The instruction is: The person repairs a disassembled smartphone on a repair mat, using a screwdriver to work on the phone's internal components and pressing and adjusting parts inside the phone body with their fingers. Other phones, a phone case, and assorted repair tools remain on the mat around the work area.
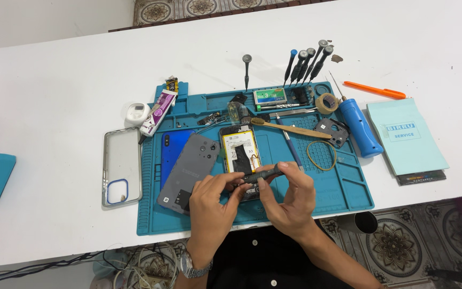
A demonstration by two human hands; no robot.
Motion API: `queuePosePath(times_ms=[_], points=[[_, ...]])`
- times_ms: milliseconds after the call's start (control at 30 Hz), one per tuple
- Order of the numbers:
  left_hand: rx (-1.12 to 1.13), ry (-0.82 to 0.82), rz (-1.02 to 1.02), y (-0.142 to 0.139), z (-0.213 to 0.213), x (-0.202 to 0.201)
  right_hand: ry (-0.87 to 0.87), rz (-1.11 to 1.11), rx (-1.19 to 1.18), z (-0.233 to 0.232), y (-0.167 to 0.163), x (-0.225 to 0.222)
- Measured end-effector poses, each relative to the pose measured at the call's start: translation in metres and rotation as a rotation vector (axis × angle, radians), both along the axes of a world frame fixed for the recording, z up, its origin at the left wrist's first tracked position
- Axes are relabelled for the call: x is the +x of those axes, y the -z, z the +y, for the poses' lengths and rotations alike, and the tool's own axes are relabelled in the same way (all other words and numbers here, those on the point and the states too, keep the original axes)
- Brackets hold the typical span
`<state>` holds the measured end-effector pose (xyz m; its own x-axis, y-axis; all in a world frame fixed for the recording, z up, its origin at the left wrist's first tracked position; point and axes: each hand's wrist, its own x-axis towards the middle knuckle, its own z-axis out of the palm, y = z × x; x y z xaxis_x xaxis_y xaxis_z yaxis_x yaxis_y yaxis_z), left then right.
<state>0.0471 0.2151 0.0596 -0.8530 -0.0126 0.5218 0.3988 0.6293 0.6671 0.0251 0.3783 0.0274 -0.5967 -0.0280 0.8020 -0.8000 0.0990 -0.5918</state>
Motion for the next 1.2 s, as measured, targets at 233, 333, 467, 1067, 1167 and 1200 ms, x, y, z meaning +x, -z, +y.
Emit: queuePosePath(times_ms=[233,333,467,1067,1167,1200], points=[[-0.043,-0.03,-0.065,0.0019,-0.0004,0.0003,0.02,0.032,0.009,-0.0005,-0.0024,-0.0005],[-0.022,-0.02,-0.04,0.0024,-0.0008,0.0005,0.075,0.045,0.027,-0.0007,-0.0051,-0.0016],[-0.01,-0.006,-0.057,0.0001,-0.0003,0.0002,0.159,-0.027,0.069,-0.0017,-0.0089,-0.0036],[-0.053,0.039,-0.06,0.0013,-0.0031,0.0022,0.245,-0.085,0.186,-0.0041,-0.0081,-0.0035],[-0.048,0.043,-0.054,0.0023,-0.0027,0.0021,0.252,-0.098,0.191,-0.0039,-0.0082,-0.0025],[-0.046,0.042,-0.056,0.0027,-0.0026,0.0022,0.248,-0.099,0.189,-0.0039,-0.0082,-0.0023]])
